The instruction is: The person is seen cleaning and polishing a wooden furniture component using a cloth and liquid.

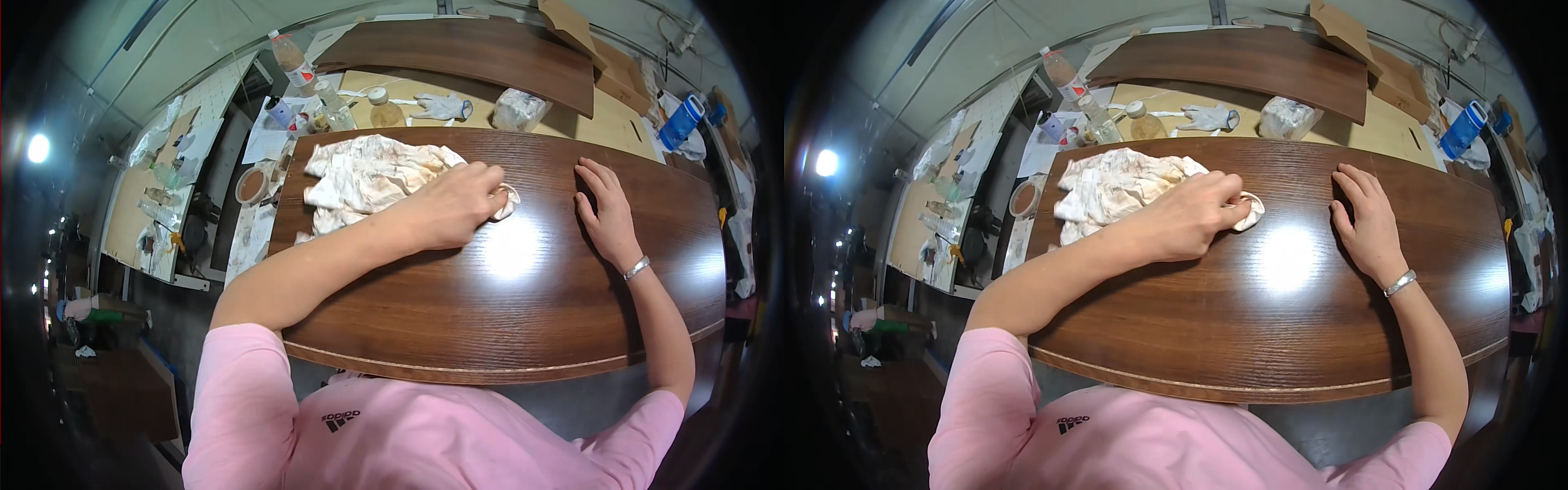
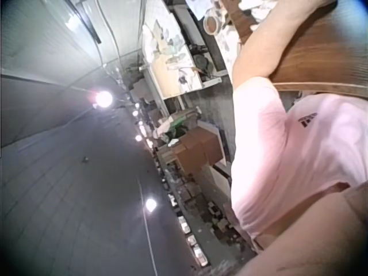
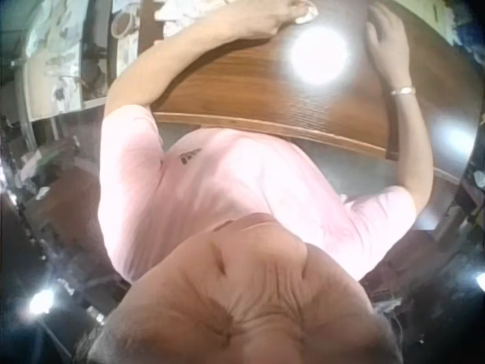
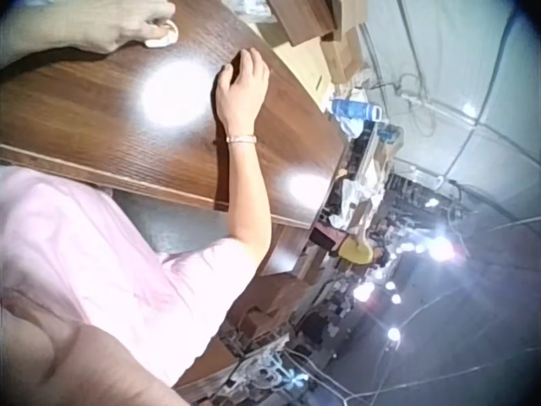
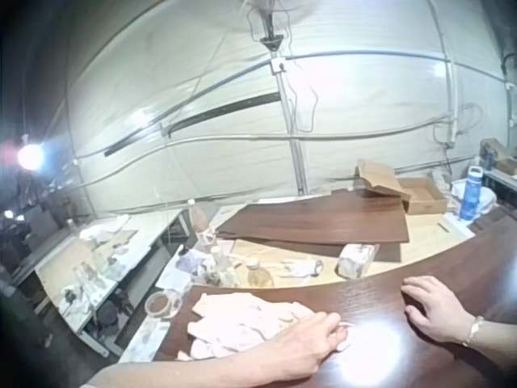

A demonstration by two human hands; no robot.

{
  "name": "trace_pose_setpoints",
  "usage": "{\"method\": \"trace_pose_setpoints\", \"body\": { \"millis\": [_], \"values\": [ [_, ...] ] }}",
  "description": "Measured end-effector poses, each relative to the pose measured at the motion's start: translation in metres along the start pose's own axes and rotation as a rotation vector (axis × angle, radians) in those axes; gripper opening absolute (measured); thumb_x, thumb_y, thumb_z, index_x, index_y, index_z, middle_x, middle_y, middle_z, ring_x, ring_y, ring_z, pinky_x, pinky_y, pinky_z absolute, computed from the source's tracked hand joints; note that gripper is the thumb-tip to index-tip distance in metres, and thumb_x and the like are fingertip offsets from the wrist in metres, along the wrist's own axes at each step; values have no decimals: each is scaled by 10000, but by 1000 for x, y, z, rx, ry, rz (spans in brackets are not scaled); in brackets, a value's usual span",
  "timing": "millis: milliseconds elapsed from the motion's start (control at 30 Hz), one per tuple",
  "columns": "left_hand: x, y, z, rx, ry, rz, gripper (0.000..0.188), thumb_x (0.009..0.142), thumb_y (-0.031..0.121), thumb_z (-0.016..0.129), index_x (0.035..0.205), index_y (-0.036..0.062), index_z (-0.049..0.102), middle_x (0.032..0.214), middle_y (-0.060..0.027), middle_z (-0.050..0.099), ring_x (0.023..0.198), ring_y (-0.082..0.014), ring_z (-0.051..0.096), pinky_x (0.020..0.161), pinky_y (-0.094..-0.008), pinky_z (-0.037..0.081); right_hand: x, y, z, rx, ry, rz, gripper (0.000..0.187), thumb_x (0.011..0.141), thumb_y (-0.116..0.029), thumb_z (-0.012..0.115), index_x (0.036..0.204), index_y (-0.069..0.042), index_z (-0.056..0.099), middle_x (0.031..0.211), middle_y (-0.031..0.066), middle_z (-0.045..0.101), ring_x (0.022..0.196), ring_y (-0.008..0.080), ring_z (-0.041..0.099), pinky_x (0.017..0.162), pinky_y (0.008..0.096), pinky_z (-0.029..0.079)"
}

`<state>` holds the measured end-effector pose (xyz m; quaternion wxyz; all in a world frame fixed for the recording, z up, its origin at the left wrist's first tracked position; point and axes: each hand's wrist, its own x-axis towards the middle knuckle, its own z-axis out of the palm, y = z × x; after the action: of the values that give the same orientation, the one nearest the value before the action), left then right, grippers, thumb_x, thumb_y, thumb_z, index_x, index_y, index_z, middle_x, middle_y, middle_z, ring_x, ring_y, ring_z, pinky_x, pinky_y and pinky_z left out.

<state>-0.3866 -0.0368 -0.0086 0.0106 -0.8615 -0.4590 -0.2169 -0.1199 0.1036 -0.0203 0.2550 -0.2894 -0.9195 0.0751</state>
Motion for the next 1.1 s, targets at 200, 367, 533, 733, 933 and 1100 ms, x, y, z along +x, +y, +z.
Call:
{"method": "trace_pose_setpoints", "body": {
  "millis": [200, 367, 533, 733, 933, 1100],
  "values": [
    [-109, -19, -66, 42, -35, -360, 190, 823, -14, 608, 1003, 7, 666, 950, -141, 553, 898, -310, 586, 768, -381, 477, 1, -3, -1, -15, 7, -11, 364, 878, -103, 590, 1222, 14, 571, 1320, 146, 551, 1236, 326, 500, 1072, 404, 395],
    [-155, -41, -141, -1, 129, -744, 176, 875, 16, 613, 1028, 6, 699, 888, -116, 582, 822, -254, 597, 761, -321, 476, -2, -5, 0, -35, -3, 50, 358, 880, -97, 583, 1221, 12, 571, 1327, 144, 548, 1241, 325, 497, 1080, 406, 389],
    [-113, 10, -115, 52, 88, -308, 266, 841, 158, 693, 1092, 70, 682, 1159, -96, 600, 1009, -290, 575, 896, -402, 466, -1, -5, -1, -37, -18, 63, 363, 881, -89, 566, 1236, -13, 572, 1333, 128, 548, 1243, 322, 498, 1062, 391, 406],
    [-191, -42, -112, 182, -24, -419, 252, 821, 138, 701, 1070, 106, 710, 1115, -55, 637, 989, -282, 599, 874, -388, 478, -16, 2, -5, -1, 1, 71, 335, 913, -94, 562, 1236, -4, 578, 1340, 139, 547, 1254, 318, 496, 1061, 381, 399],
    [-201, -38, -189, 30, 343, -652, 280, 827, 1, 627, 1095, 52, 690, 1002, -108, 635, 849, -286, 634, 776, -357, 507, -79, -51, -40, 143, -45, 205, 298, 931, -73, 550, 1207, 29, 592, 1285, 187, 573, 1240, 323, 512, 1059, 391, 388],
    [-174, -19, -145, 239, -15, -388, 197, 812, 6, 649, 999, 48, 692, 960, -99, 610, 872, -307, 625, 748, -386, 514, -121, -79, -49, 25, -88, 273, 402, 921, -109, 562, 1312, -19, 544, 1426, 136, 478, 1323, 315, 436, 1118, 405, 339]
  ]
}}
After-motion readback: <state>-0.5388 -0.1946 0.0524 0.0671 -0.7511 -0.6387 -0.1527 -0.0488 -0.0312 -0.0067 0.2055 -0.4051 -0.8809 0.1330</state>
